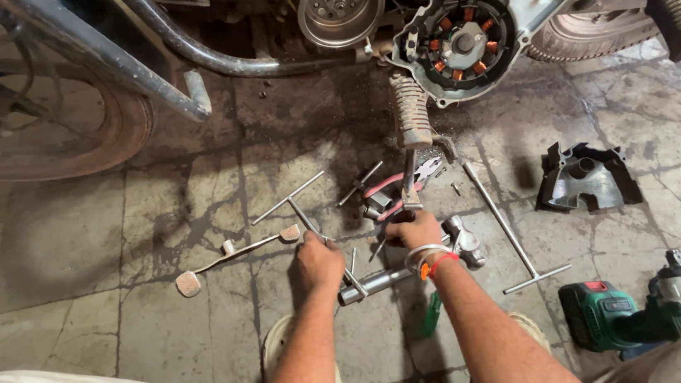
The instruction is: The person uses a screwdriver and an impact wrench to remove components from a motorcycle engine, then uses their hands to detach a small internal part.
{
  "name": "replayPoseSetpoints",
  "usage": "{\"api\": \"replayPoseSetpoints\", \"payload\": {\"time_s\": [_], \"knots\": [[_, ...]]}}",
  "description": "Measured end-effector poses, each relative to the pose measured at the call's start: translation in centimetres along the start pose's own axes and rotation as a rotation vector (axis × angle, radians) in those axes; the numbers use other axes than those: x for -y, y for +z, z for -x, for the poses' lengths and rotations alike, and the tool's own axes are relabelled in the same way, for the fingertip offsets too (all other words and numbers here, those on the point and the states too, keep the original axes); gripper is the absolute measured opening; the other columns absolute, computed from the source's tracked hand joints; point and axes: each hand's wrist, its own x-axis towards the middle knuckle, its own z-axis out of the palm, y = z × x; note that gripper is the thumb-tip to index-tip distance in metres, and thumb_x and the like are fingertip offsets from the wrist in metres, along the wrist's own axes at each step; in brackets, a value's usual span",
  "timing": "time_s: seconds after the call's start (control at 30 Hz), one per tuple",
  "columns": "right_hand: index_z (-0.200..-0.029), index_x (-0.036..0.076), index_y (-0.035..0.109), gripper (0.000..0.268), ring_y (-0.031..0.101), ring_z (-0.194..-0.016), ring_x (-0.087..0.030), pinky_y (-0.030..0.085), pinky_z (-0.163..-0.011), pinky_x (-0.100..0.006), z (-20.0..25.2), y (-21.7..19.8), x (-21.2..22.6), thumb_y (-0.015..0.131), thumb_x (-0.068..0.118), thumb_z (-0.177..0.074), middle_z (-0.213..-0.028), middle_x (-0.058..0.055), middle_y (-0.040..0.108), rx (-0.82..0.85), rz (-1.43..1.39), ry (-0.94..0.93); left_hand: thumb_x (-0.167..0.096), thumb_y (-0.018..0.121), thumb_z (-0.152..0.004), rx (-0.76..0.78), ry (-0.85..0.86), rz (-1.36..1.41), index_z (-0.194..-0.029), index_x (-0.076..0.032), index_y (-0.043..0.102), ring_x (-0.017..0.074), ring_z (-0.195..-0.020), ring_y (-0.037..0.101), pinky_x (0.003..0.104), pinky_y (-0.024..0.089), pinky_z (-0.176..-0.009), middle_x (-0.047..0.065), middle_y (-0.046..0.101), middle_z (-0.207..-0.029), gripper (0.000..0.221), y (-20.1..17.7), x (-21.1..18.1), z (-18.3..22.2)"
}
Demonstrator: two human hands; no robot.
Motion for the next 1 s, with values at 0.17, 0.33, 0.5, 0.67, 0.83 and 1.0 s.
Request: {"api": "replayPoseSetpoints", "payload": {"time_s": [0.17,0.33,0.5,0.67,0.83,1.0], "knots": [[-0.084,-0.001,0.070,0.011,0.061,-0.062,-0.023,0.047,-0.055,-0.040,-3.5,2.4,-5.6,0.066,0.007,-0.078,-0.071,-0.009,0.067,0.122,-0.320,0.106,-0.032,0.068,-0.091,-0.018,-0.005,-0.050,-0.111,-0.008,0.060,0.0416,-0.101,0.070,0.051,0.055,-0.087,0.019,0.072,-0.106,0.032,1.7,0.9,0.1],[-0.074,0.004,0.081,0.024,0.071,-0.084,-0.040,0.058,-0.079,-0.046,-4.2,5.6,-5.9,0.066,0.023,-0.074,-0.089,-0.022,0.070,0.250,0.951,-0.511,-0.027,0.070,-0.088,-0.102,-0.065,-0.044,-0.112,-0.007,0.061,0.0412,-0.100,0.070,0.050,0.057,-0.085,0.020,0.071,-0.107,0.033,3.4,2.3,-1.1],[-0.093,-0.001,0.074,0.034,0.069,-0.101,-0.043,0.054,-0.092,-0.049,3.4,8.7,-1.9,0.071,0.029,-0.077,-0.105,-0.028,0.070,0.178,0.983,-0.168,-0.027,0.071,-0.089,-0.165,-0.137,-0.048,-0.110,-0.006,0.062,0.0407,-0.101,0.070,0.052,0.057,-0.084,0.018,0.068,-0.112,0.030,3.8,4.2,-1.4],[-0.090,-0.002,0.074,0.028,0.069,-0.099,-0.043,0.054,-0.091,-0.049,3.4,9.1,-2.6,0.070,0.022,-0.076,-0.102,-0.028,0.071,0.095,0.926,-0.230,-0.011,0.066,-0.084,-0.339,0.555,-0.047,-0.105,-0.004,0.062,0.0405,-0.098,0.067,0.051,0.055,-0.079,0.016,0.065,-0.104,0.022,4.5,5.3,-2.9],[-0.088,-0.004,0.072,0.034,0.069,-0.097,-0.044,0.053,-0.090,-0.049,2.0,7.7,-4.2,0.073,0.029,-0.081,-0.095,-0.030,0.071,0.088,0.761,-0.241,-0.007,0.060,-0.086,-0.299,0.696,-0.418,-0.096,-0.010,0.068,0.0312,-0.095,0.068,0.043,0.056,-0.079,0.010,0.065,-0.102,0.013,5.9,5.2,-6.6],[-0.090,-0.004,0.067,0.039,0.069,-0.090,-0.045,0.054,-0.081,-0.050,3.3,6.9,-1.0,0.073,0.034,-0.085,-0.087,-0.028,0.071,0.054,0.598,-0.217,-0.010,0.062,-0.086,-0.214,0.690,-0.578,-0.087,-0.014,0.071,0.0265,-0.095,0.068,0.041,0.056,-0.081,0.007,0.065,-0.101,0.010,5.5,4.8,-7.4]]}}
